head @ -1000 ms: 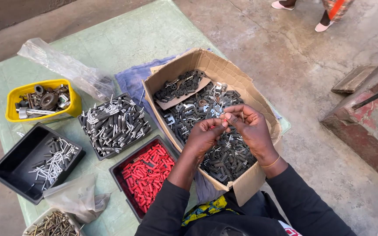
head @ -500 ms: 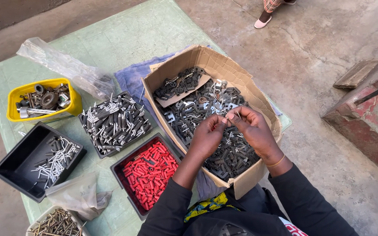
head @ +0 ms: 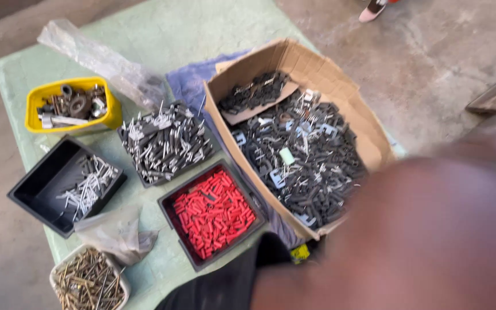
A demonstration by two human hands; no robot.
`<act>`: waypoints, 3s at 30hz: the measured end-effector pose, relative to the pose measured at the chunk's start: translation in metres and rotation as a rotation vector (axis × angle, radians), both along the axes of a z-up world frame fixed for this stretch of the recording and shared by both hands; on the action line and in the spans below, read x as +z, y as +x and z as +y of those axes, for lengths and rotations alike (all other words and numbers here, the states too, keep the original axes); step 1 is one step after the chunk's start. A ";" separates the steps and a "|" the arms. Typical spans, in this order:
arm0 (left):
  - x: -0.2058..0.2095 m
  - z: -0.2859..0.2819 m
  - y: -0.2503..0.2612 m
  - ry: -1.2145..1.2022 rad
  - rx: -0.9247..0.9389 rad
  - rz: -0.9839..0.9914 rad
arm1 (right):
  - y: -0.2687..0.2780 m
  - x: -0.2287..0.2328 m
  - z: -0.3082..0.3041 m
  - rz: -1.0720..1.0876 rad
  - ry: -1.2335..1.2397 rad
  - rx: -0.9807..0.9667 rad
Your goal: Sorting small metal clips and fasteners from a large box into smaller organized bins
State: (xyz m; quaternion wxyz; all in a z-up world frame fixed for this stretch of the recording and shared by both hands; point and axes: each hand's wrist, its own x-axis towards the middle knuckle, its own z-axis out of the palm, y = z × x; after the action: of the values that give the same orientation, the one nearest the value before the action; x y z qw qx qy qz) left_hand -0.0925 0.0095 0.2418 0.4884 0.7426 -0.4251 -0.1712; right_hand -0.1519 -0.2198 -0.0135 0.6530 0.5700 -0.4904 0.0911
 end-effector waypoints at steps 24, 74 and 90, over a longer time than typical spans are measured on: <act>-0.217 -0.004 0.059 -0.108 0.078 1.034 | 0.070 0.022 0.041 -1.519 2.327 1.410; -0.264 0.003 0.129 0.479 0.138 -0.320 | 0.062 -0.009 0.022 -0.232 1.804 0.652; -0.289 0.004 0.136 0.487 0.233 -0.322 | 0.062 0.034 0.074 -0.097 2.111 1.009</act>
State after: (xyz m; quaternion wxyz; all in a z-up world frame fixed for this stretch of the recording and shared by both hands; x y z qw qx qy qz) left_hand 0.0434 0.0132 -0.0475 0.2390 0.8991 -0.3555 -0.0908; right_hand -0.0904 -0.1453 0.0206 -0.2740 0.9552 -0.0653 -0.0908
